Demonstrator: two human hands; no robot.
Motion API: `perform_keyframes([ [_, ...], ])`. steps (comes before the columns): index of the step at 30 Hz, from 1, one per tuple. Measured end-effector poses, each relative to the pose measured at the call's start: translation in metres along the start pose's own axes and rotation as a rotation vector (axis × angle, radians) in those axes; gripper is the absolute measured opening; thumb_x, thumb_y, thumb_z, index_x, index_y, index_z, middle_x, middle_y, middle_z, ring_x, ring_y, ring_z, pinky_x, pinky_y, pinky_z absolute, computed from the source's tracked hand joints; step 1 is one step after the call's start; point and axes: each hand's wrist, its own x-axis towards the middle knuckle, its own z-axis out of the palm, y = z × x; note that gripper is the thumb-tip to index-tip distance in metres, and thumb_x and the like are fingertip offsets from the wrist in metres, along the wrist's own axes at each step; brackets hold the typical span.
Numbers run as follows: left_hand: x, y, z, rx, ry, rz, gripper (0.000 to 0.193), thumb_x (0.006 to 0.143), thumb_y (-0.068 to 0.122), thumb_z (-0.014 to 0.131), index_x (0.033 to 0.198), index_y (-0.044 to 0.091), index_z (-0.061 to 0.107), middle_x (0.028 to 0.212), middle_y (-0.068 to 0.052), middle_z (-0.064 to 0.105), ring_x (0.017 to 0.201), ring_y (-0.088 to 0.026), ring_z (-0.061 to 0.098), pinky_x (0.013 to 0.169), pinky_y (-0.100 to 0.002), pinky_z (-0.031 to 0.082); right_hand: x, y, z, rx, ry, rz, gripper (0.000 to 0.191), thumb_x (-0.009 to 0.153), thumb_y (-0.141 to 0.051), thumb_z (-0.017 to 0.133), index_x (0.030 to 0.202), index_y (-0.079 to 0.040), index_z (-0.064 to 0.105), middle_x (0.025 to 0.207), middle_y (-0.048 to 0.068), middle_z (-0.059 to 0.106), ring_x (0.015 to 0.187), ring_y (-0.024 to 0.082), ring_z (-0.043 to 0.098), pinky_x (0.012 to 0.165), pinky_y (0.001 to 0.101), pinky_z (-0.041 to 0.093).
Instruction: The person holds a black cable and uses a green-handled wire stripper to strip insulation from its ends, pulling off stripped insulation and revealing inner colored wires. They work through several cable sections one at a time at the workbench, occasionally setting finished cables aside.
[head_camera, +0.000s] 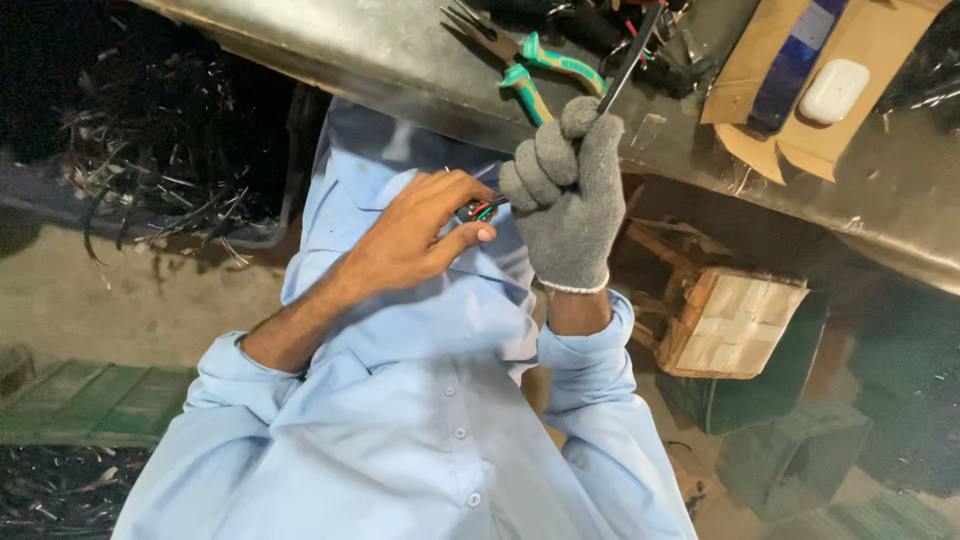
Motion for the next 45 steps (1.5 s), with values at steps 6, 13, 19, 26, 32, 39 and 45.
perform_keyframes([
  [6,-0.017,-0.016,0.025,-0.484,0.088,-0.204,0.038,0.100,0.032,0.070,0.116,0.002,0.055,0.101,-0.007,0.056,0.092,-0.016,0.053,0.083,-0.030,0.047,-0.006,0.007,0.006,0.184,0.021,-0.082,0.033,0.117,-0.045,0.038,0.103,-0.016,0.048,0.068,-0.007,0.025,0.055,0.006,0.021,0.054,0.0247,0.024],
  [13,0.001,-0.004,0.005,-0.229,0.116,-0.131,0.037,0.106,0.039,0.068,0.119,0.007,0.059,0.108,-0.004,0.057,0.100,-0.015,0.050,0.092,-0.031,0.045,-0.030,0.027,0.009,-0.044,-0.088,-0.266,0.041,0.120,-0.048,0.041,0.099,-0.014,0.048,0.069,-0.005,0.029,0.058,0.009,0.025,0.059,0.0265,0.027],
  [19,0.003,0.008,-0.050,-0.372,0.175,0.074,0.067,0.099,0.057,0.062,0.136,0.002,0.052,0.098,-0.002,0.051,0.087,-0.012,0.046,0.077,-0.027,0.038,-0.020,0.003,0.006,-1.120,-0.165,-0.120,0.030,0.110,-0.030,0.047,0.101,-0.003,0.057,0.088,0.008,0.053,0.075,0.020,0.050,0.072,0.0323,0.044],
  [26,0.004,0.005,-0.077,-0.747,0.541,0.022,0.056,0.102,0.058,0.062,0.097,0.002,0.057,0.074,-0.005,0.051,0.059,-0.009,0.042,0.056,-0.025,0.035,-0.019,0.015,0.010,-1.427,-0.380,0.061,0.027,0.103,-0.021,0.051,0.089,0.001,0.059,0.079,0.011,0.053,0.070,0.019,0.051,0.068,0.0325,0.045],
  [32,0.003,-0.009,-0.059,-0.818,0.187,0.105,0.073,0.104,0.058,0.057,0.154,0.008,0.039,0.118,-0.007,0.061,0.101,-0.015,0.056,0.089,-0.029,0.048,-0.015,0.027,-0.004,-0.124,-0.103,0.156,0.032,0.111,-0.032,0.050,0.103,-0.002,0.059,0.079,0.004,0.057,0.066,0.012,0.050,0.060,0.0265,0.042],
  [39,-0.023,-0.032,0.011,-0.444,-0.082,-0.379,0.038,0.106,0.038,0.060,0.122,0.003,0.060,0.102,-0.006,0.063,0.095,-0.017,0.059,0.085,-0.035,0.051,-0.009,0.016,-0.014,-1.048,-0.079,-0.208,0.030,0.116,-0.027,0.048,0.118,0.000,0.061,0.113,0.006,0.063,0.104,0.016,0.059,0.099,0.0330,0.050],
  [45,-0.027,-0.036,0.010,-0.429,0.068,-0.243,0.046,0.105,0.035,0.064,0.130,0.000,0.049,0.107,-0.008,0.062,0.101,-0.018,0.059,0.089,-0.036,0.051,-0.021,0.016,-0.015,-1.126,0.090,-0.152,0.017,0.097,0.003,0.068,0.114,0.002,0.068,0.110,0.007,0.074,0.100,0.015,0.067,0.092,0.0291,0.056],
])
